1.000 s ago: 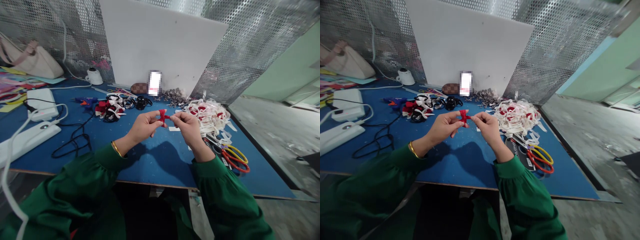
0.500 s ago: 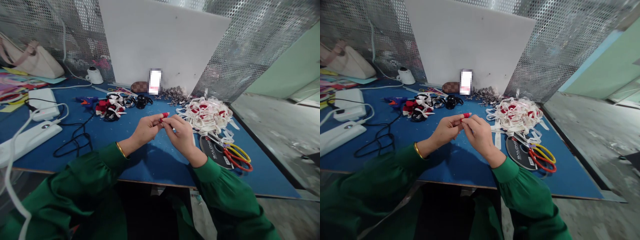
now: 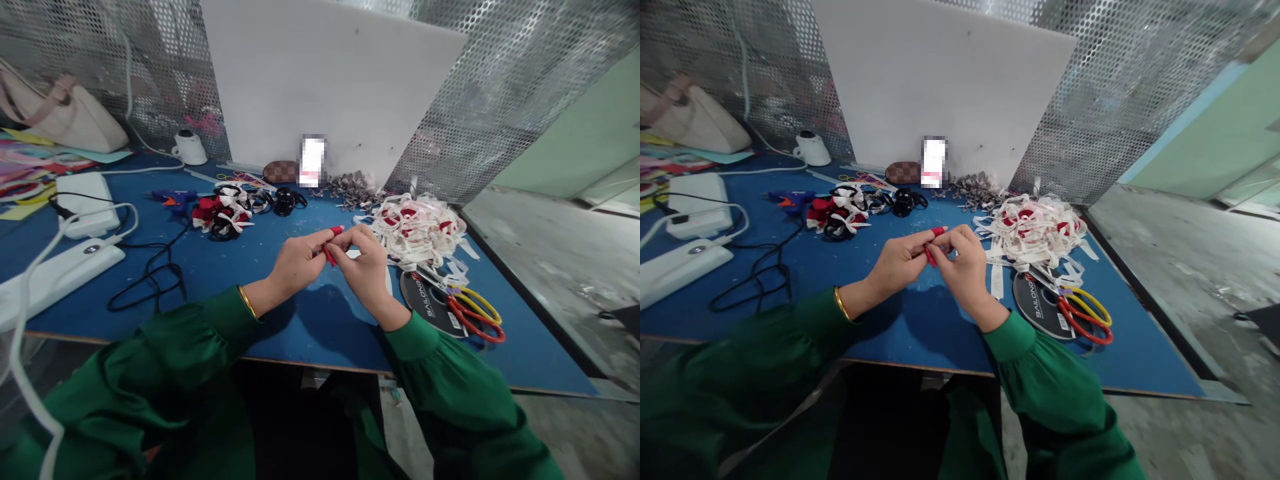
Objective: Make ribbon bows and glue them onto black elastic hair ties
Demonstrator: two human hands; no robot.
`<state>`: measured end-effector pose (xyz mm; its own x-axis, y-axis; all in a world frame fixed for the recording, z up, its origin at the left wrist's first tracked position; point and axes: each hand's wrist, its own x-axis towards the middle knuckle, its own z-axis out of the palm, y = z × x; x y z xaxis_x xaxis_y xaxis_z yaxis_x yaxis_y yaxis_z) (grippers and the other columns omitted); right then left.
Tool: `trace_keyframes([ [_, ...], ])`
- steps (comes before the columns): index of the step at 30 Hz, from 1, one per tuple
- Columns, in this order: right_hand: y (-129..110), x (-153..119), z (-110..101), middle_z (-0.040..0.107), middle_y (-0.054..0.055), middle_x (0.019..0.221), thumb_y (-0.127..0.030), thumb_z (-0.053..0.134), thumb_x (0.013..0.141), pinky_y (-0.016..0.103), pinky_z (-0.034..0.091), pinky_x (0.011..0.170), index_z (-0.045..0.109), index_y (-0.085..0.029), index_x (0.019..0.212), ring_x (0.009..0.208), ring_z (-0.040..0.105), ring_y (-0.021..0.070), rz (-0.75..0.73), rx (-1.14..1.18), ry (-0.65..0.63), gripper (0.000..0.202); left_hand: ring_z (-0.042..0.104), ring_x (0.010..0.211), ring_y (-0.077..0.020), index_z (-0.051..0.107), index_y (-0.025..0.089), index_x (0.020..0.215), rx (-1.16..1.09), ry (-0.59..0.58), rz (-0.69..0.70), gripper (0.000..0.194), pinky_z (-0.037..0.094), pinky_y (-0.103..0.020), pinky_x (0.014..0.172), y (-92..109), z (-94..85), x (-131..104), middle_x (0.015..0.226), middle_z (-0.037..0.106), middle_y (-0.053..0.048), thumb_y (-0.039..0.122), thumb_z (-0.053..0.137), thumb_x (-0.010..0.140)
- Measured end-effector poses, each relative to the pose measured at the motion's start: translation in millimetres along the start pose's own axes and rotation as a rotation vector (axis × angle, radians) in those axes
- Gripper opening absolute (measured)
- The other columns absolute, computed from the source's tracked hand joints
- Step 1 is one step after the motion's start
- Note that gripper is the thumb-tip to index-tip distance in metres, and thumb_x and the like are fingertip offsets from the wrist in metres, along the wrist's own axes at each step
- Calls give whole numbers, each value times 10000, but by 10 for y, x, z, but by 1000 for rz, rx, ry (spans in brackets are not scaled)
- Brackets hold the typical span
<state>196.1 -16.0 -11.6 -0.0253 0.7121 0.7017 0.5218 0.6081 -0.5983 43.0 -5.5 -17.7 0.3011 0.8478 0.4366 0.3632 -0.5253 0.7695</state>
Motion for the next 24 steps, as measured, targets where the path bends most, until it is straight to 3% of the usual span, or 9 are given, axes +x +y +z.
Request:
trace_keyframes([
  [4, 10, 1, 67, 556, -29, 815, -145, 675, 712, 317, 473, 709, 534, -234, 943, 715, 543, 143, 225, 169, 83, 285, 697, 857, -187, 716, 228, 1232, 106, -22, 41, 407, 505, -248, 761, 25, 5, -22, 990, 782, -45, 160, 553, 866],
  [8, 17, -1, 121, 670, 23, 984, -130, 580, 674, 323, 510, 748, 538, -234, 1186, 828, 613, 162, 461, 546, -62, 524, 686, 752, -173, 706, 213, 1250, 55, -95, 35, 408, 501, -245, 675, 59, 11, -26, 1005, 777, -64, 161, 573, 868],
  [10, 8, -3, 124, 670, 0, 906, -127, 557, 654, 288, 500, 664, 586, -226, 1157, 753, 605, 143, 568, 690, -105, 514, 632, 587, -129, 688, 186, 1279, -63, -153, -15, 423, 481, -228, 587, 63, 20, -19, 864, 762, -42, 163, 573, 873],
  [13, -5, -1, 96, 565, -63, 678, -132, 601, 640, 225, 380, 492, 642, -214, 1083, 540, 478, 92, 680, 774, -123, 452, 513, 405, -78, 659, 154, 1316, -269, -219, -93, 447, 426, -203, 463, 63, 22, 2, 658, 675, 18, 191, 593, 876],
  [17, 10, 17, 39, 538, -61, 649, -201, 701, 692, 219, 310, 451, 671, -207, 1026, 496, 419, 77, 687, 809, -173, 335, 460, 345, -52, 659, 129, 1304, -467, -259, -186, 446, 382, -196, 391, 83, -15, 33, 668, 680, 12, 202, 614, 866],
  [24, 55, 96, -43, 639, -7, 811, -291, 701, 775, 257, 463, 619, 716, -211, 939, 655, 537, 113, 630, 919, -233, 182, 429, 345, -6, 653, 167, 1321, -783, -231, -310, 504, 484, -211, 519, 66, -108, 75, 815, 776, -38, 232, 718, 826],
])
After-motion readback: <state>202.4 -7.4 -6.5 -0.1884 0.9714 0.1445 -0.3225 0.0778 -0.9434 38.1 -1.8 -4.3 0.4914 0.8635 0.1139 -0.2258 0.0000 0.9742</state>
